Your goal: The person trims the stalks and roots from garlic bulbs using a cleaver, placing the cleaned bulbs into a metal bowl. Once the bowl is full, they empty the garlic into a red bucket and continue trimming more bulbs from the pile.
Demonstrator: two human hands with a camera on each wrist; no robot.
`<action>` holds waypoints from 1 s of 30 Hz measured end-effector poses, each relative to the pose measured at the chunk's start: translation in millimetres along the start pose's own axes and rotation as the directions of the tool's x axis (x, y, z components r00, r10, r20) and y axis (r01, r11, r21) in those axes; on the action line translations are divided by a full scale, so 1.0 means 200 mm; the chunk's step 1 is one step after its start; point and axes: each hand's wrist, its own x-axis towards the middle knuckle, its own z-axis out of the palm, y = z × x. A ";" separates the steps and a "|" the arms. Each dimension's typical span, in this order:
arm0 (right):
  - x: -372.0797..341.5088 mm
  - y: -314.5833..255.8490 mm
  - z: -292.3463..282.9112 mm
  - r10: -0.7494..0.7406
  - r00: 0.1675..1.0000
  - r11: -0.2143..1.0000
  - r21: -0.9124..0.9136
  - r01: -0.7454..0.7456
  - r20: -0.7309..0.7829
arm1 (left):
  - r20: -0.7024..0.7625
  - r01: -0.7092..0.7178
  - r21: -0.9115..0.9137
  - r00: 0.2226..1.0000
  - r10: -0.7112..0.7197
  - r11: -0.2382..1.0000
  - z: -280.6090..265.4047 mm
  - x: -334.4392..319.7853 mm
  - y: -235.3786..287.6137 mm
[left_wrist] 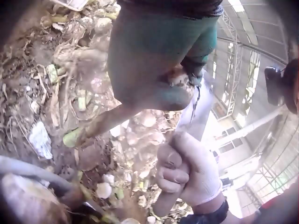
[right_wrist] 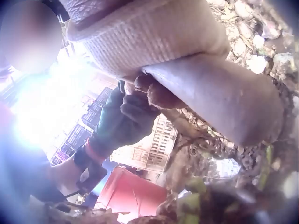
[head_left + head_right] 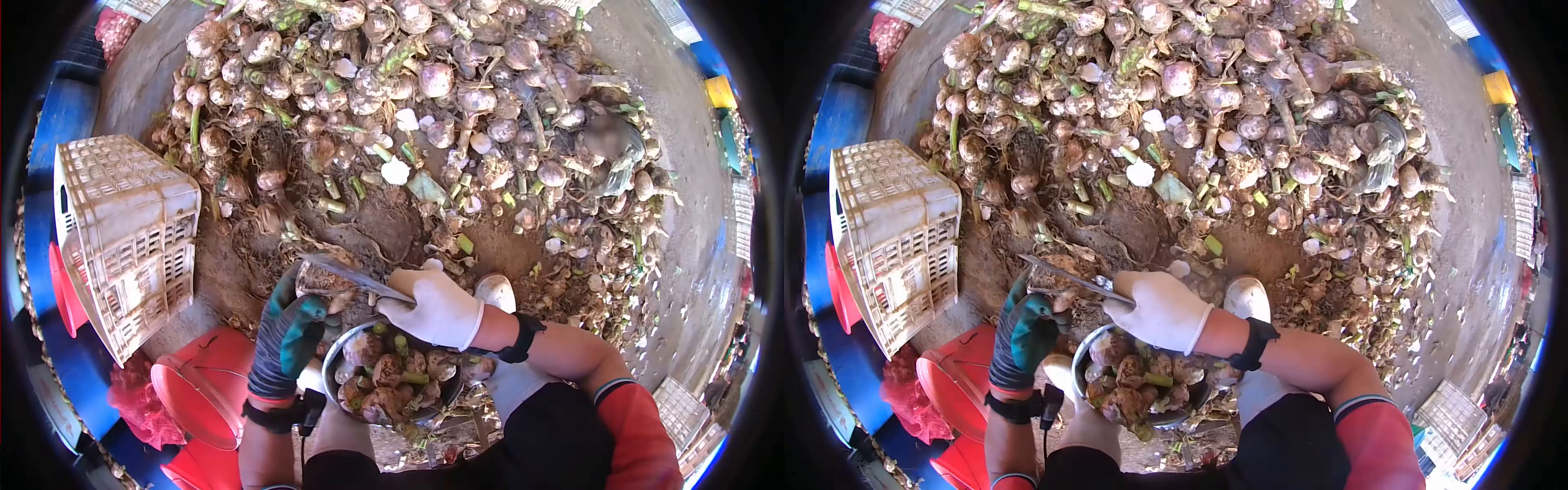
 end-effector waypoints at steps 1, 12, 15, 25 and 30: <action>-0.02 -0.01 0.02 -0.038 0.998 0.998 0.055 0.041 -0.053 | 0.005 -0.001 -0.005 1.000 0.001 1.000 0.05 -0.01 -0.02; -0.06 -0.08 -0.07 -0.205 0.979 0.887 -0.422 0.189 0.008 | 0.140 -0.302 0.896 0.887 0.440 0.324 0.11 -0.06 0.00; -0.06 -0.12 -0.08 -0.241 0.964 0.869 -0.419 0.264 0.108 | -0.062 -0.090 0.483 0.989 0.137 0.871 -0.11 -0.07 -0.18; -0.06 -0.02 0.01 -0.267 0.954 0.813 -0.501 0.297 0.133 | 0.106 -0.134 0.985 0.967 0.230 0.110 -0.12 -0.12 -0.21; -0.05 0.03 0.04 -0.299 0.951 0.806 -0.513 0.297 0.081 | 0.137 -0.328 0.839 0.900 0.415 0.434 0.06 -0.15 -0.19</action>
